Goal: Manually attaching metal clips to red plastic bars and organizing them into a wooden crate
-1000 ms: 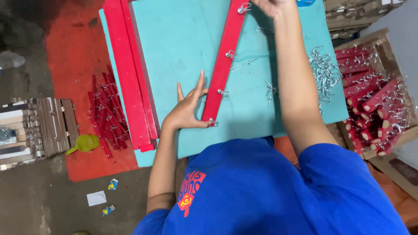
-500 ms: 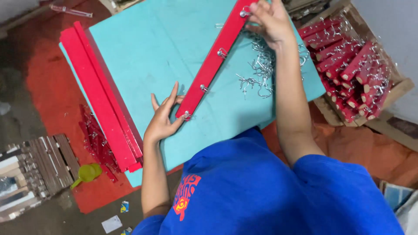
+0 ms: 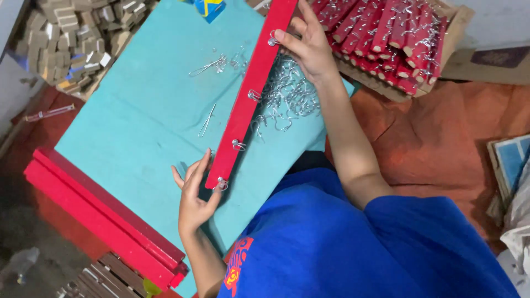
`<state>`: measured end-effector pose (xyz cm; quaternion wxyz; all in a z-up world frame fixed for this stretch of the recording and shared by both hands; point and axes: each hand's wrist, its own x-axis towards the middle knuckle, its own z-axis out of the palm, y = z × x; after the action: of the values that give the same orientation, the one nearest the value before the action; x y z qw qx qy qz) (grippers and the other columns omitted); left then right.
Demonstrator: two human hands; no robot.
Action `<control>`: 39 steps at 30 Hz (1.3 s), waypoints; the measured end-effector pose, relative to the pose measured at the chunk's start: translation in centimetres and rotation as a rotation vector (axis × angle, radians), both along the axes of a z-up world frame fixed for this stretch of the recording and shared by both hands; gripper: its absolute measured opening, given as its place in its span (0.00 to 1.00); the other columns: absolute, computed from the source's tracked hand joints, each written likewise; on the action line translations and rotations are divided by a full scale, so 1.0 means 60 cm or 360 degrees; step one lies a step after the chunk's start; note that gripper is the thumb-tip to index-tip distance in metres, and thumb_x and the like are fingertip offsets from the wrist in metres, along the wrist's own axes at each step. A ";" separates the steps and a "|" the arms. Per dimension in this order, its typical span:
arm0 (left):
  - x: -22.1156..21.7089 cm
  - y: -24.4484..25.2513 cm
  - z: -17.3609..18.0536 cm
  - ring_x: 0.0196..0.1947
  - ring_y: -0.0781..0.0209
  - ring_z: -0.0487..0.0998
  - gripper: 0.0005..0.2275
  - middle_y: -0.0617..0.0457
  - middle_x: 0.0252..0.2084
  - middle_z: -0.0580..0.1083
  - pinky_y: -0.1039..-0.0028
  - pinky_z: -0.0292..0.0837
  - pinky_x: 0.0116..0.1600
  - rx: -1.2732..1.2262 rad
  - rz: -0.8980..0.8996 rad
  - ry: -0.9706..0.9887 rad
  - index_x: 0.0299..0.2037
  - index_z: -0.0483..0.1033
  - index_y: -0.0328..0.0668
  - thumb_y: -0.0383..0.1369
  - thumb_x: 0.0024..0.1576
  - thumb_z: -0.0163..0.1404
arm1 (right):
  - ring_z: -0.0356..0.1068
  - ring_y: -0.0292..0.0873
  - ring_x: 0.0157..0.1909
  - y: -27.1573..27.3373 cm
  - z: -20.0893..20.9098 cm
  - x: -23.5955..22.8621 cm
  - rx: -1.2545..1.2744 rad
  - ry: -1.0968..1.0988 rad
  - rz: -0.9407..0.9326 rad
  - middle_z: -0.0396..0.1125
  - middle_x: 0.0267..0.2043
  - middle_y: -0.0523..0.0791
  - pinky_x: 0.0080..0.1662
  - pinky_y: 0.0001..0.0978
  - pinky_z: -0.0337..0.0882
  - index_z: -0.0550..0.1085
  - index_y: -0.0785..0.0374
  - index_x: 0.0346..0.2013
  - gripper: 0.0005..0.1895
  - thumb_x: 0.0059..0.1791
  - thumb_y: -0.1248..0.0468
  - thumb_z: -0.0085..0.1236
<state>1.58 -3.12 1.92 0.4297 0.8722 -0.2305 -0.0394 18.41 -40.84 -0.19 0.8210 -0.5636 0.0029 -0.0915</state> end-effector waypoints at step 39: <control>0.266 -0.853 -0.125 0.58 0.58 0.73 0.32 0.58 0.55 0.73 0.40 0.31 0.71 0.0221 -0.0069 0.0378 0.74 0.56 0.59 0.42 0.58 0.53 | 0.77 0.36 0.49 -0.805 -0.313 0.235 -0.0781 0.0886 0.0015 0.71 0.44 0.38 0.56 0.35 0.83 0.70 0.53 0.36 0.07 0.55 0.60 0.59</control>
<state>17.52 -54.28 -5.55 0.3914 0.8839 -0.1935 -0.1673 32.54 -89.12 -18.99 0.6296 -0.7470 0.2015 0.0710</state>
